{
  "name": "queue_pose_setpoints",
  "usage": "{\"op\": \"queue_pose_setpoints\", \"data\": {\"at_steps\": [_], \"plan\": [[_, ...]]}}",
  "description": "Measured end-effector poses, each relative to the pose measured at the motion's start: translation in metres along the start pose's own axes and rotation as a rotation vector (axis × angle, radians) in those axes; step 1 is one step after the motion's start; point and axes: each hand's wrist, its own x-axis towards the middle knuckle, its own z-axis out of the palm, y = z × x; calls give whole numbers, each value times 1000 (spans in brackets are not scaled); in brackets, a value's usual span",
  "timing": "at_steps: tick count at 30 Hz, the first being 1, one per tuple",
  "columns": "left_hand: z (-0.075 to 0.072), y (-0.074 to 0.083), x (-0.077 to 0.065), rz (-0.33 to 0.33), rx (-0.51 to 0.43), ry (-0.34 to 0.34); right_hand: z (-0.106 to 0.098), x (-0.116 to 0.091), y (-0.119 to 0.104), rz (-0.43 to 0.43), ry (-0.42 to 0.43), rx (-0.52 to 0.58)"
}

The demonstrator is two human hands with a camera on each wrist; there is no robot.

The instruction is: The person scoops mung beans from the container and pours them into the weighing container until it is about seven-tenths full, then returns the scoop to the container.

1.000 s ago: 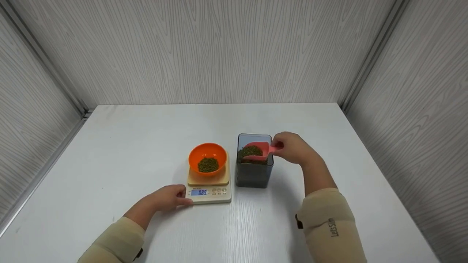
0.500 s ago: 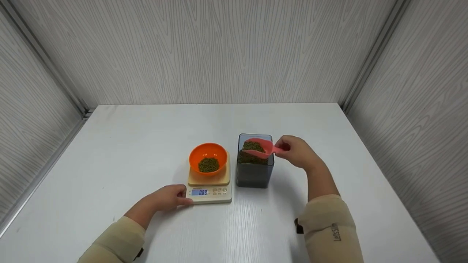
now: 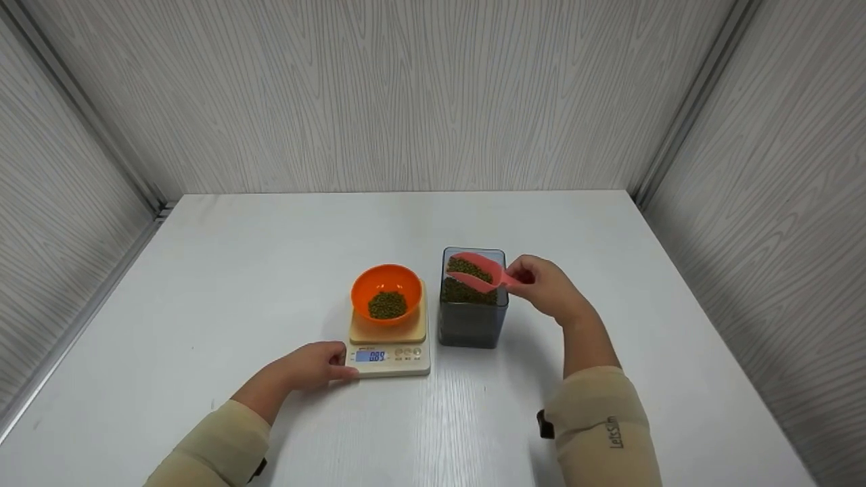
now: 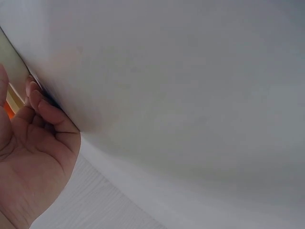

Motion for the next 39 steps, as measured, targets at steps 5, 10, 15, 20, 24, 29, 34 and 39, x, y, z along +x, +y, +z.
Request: {"op": "queue_pose_setpoints", "data": {"at_steps": [5,10,15,20,24,29,34,39], "plan": [[1,-2,2,7,13,-2,0,2,-6,12,6,-38],[0,-1,1,2,14,-2,1,7,-21,21,9,-104],[0,0,-1,-1,2,-2,8,9,-43,-23,-2,-166],[1,0,0,-11,-9,-3,19,13,-63,-89,3,-243],[2,-1,1,-15,-20,-2,28,16,-76,-106,7,-319],[2,-2,2,-9,-20,-4,38,20,-88,-129,10,-412],[1,-1,2,7,0,-1,45,23,-96,-180,11,-530],[1,-1,2,13,6,2,51,24,-102,-205,7,-582]]}}
